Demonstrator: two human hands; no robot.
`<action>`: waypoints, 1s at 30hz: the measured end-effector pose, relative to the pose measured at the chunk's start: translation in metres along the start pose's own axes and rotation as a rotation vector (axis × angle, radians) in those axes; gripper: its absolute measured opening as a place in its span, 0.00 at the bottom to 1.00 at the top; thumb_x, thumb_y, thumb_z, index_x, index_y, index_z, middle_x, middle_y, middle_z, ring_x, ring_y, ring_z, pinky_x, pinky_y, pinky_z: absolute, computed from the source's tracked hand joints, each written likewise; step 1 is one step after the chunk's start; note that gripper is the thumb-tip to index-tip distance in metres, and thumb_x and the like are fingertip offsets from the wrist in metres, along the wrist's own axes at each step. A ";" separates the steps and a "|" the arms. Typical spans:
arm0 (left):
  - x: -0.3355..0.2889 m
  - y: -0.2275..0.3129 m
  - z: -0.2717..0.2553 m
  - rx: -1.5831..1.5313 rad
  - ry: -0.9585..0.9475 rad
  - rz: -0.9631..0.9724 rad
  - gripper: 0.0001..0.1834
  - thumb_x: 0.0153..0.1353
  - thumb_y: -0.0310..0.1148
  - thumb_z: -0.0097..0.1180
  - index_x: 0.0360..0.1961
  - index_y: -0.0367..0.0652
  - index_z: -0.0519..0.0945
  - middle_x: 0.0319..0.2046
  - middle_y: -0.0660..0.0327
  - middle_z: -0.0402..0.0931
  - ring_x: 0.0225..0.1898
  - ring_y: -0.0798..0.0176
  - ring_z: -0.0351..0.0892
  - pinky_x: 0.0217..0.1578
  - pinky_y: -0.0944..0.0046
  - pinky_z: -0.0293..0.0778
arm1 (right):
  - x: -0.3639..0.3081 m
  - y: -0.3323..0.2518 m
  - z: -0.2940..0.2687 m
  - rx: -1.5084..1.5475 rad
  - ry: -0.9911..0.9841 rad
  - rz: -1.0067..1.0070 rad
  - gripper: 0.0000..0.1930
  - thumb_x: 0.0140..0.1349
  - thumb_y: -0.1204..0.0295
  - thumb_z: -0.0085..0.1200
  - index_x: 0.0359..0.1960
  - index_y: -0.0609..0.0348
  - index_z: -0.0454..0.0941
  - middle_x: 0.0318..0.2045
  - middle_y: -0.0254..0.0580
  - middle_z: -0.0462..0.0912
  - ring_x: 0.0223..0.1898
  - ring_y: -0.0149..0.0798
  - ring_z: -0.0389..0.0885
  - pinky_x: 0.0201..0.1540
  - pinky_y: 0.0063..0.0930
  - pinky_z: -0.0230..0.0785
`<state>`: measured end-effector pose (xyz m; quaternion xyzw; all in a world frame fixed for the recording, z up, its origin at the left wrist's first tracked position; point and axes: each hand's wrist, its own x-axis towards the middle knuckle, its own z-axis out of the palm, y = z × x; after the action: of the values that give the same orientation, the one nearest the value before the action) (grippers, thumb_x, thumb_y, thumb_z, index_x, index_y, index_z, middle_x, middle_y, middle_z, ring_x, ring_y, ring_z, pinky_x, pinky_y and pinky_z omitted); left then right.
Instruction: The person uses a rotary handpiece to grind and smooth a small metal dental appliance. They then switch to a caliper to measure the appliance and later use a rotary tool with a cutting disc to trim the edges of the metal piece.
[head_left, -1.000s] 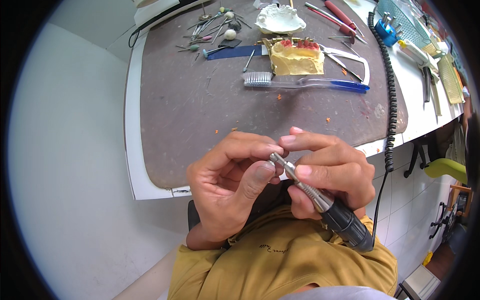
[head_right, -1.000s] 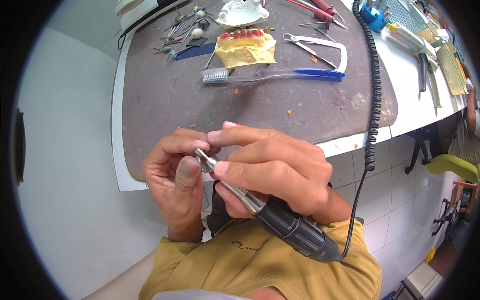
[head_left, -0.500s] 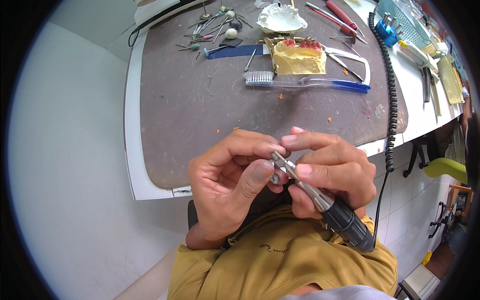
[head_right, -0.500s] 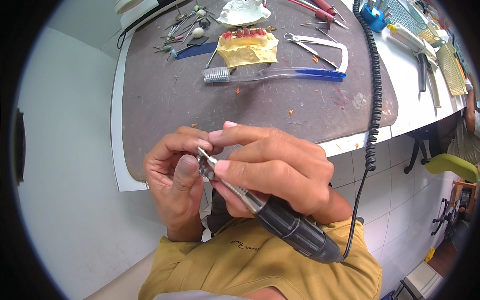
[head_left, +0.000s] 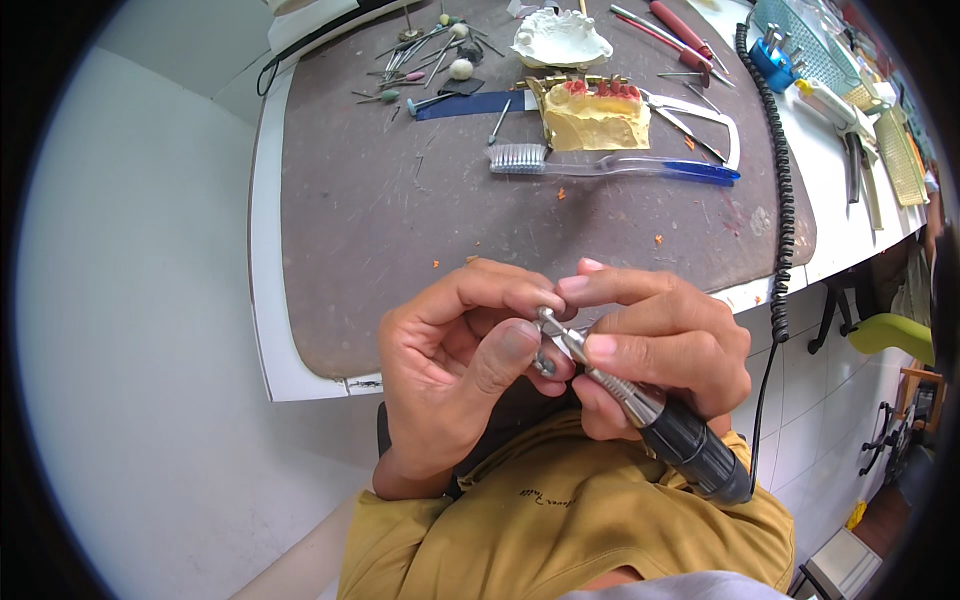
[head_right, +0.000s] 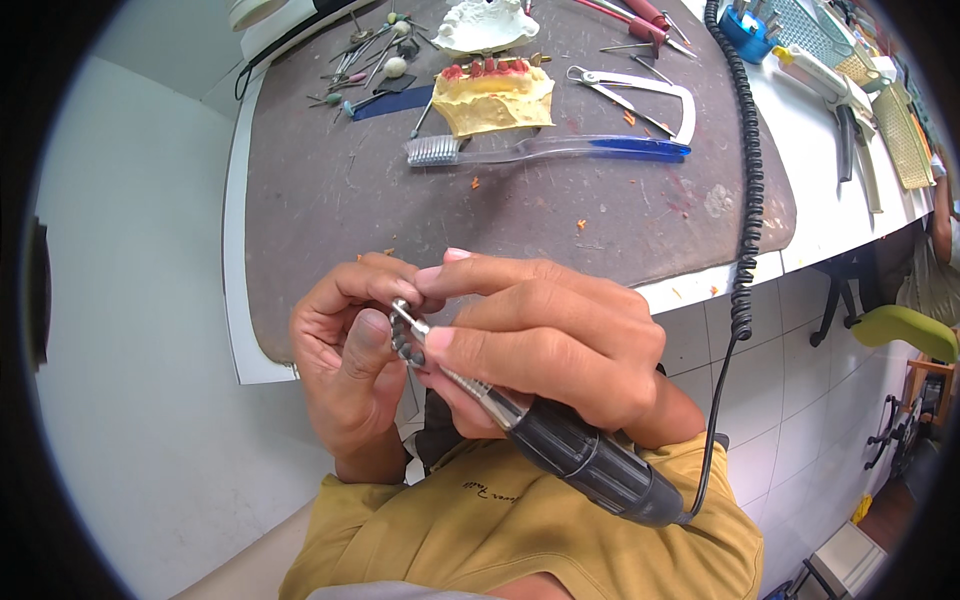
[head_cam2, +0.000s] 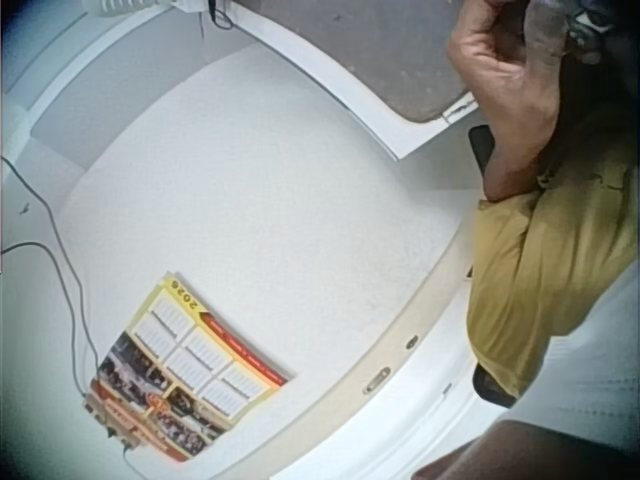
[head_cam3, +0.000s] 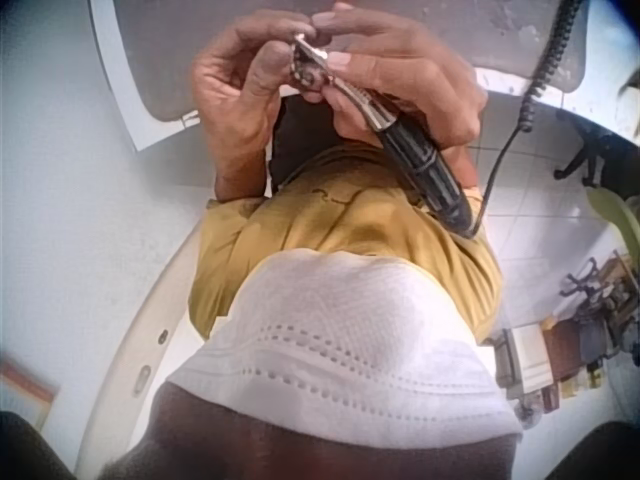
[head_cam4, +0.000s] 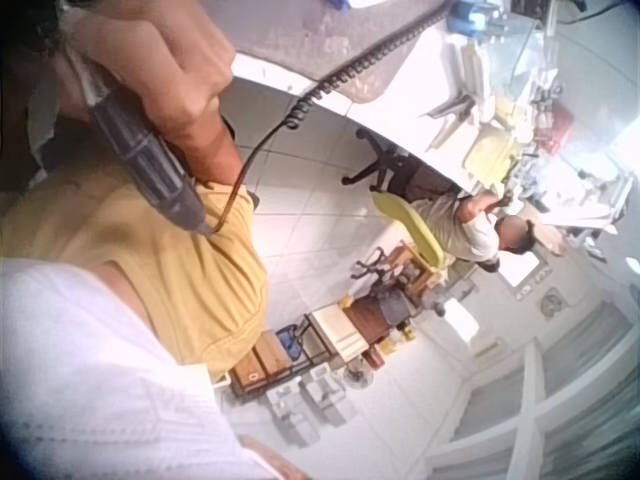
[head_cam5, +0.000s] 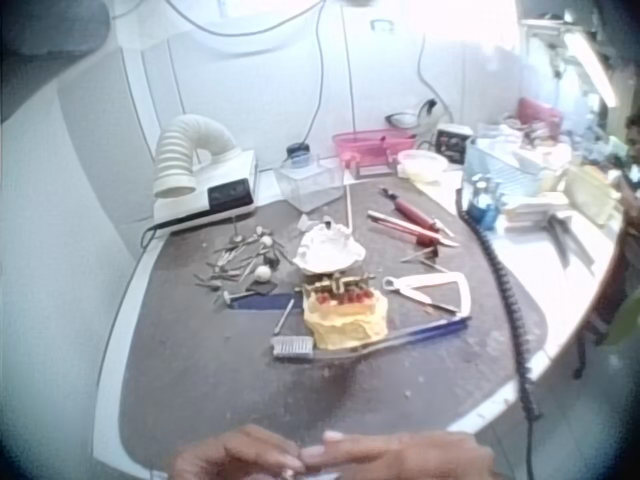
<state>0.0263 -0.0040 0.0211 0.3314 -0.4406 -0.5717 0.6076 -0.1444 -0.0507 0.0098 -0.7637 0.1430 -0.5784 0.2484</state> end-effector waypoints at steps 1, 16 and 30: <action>0.000 0.000 0.000 -0.005 -0.004 -0.002 0.10 0.64 0.28 0.58 0.41 0.30 0.78 0.41 0.52 0.77 0.32 0.66 0.81 0.31 0.70 0.80 | -0.001 -0.001 0.000 0.003 0.015 0.020 0.14 0.54 0.72 0.67 0.39 0.62 0.76 0.27 0.45 0.82 0.39 0.53 0.86 0.48 0.49 0.79; 0.003 0.001 -0.003 -0.123 -0.012 -0.095 0.12 0.64 0.31 0.59 0.40 0.30 0.78 0.39 0.52 0.77 0.29 0.67 0.81 0.26 0.71 0.79 | -0.002 -0.003 0.002 -0.021 0.023 0.058 0.14 0.52 0.72 0.68 0.39 0.59 0.77 0.26 0.43 0.82 0.38 0.51 0.86 0.47 0.48 0.80; 0.007 0.004 -0.007 -0.182 -0.050 -0.166 0.13 0.65 0.32 0.57 0.41 0.29 0.78 0.37 0.52 0.79 0.28 0.68 0.81 0.23 0.72 0.81 | 0.001 -0.002 0.003 -0.029 0.024 0.038 0.14 0.51 0.74 0.69 0.38 0.60 0.79 0.27 0.43 0.83 0.39 0.51 0.86 0.46 0.46 0.80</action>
<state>0.0342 -0.0110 0.0226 0.2959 -0.3729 -0.6656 0.5748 -0.1415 -0.0488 0.0106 -0.7575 0.1686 -0.5806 0.2464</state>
